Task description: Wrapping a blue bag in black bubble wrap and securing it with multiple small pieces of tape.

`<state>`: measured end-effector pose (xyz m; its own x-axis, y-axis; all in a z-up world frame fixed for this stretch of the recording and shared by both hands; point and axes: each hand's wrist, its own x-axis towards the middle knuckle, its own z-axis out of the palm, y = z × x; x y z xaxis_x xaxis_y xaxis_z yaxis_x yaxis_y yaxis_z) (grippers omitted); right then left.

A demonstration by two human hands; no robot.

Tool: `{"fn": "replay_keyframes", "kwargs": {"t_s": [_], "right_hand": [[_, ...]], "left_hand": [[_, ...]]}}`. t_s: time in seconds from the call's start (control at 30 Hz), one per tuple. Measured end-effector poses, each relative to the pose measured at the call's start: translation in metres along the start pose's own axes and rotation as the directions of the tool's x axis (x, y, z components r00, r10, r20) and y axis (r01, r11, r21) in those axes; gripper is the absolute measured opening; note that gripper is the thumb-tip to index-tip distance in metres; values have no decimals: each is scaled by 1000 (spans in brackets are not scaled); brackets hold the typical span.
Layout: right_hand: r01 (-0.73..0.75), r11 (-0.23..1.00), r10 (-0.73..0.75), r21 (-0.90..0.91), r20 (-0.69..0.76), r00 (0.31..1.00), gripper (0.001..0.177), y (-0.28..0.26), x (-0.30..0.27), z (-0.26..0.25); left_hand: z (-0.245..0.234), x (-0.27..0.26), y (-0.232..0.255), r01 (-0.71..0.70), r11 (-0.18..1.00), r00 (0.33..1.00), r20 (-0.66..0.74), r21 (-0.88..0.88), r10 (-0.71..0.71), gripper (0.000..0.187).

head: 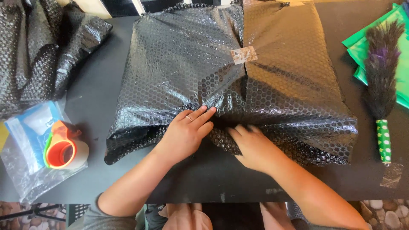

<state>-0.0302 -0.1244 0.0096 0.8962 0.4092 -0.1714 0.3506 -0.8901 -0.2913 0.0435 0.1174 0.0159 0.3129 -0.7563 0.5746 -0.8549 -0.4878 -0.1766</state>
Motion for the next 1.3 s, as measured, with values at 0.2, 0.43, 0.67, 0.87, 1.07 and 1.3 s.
{"fn": "replay_keyframes", "kwargs": {"t_s": [0.2, 0.43, 0.67, 0.87, 1.07, 1.3], "right_hand": [[47, 914, -268, -402, -513, 815, 32, 7, -22, 27], [-4, 906, -359, -423, -776, 519, 11, 29, 0, -5], [-22, 906, -337, -422, -754, 564, 16, 45, 15, 0], [-85, 922, -251, -377, -751, 611, 9, 38, 19, -25], [-46, 997, 77, 63, -710, 700, 46, 29, 28, -45], [-75, 856, -445, -512, -803, 397, 32, -11, 35, 9]], "left_hand": [[-12, 9, -8, 66, 984, 988, 146, -168, -41, 18], [-23, 21, -9, 215, 944, 939, 319, -250, -129, 21], [-9, 38, -21, 233, 955, 948, 260, -185, -181, 6], [-12, 58, -33, 442, 833, 871, 384, -334, -308, 7], [17, 57, -51, 557, 752, 816, 404, -353, -415, 18], [24, 73, -55, 721, 637, 664, 536, -273, -522, 18]]}}
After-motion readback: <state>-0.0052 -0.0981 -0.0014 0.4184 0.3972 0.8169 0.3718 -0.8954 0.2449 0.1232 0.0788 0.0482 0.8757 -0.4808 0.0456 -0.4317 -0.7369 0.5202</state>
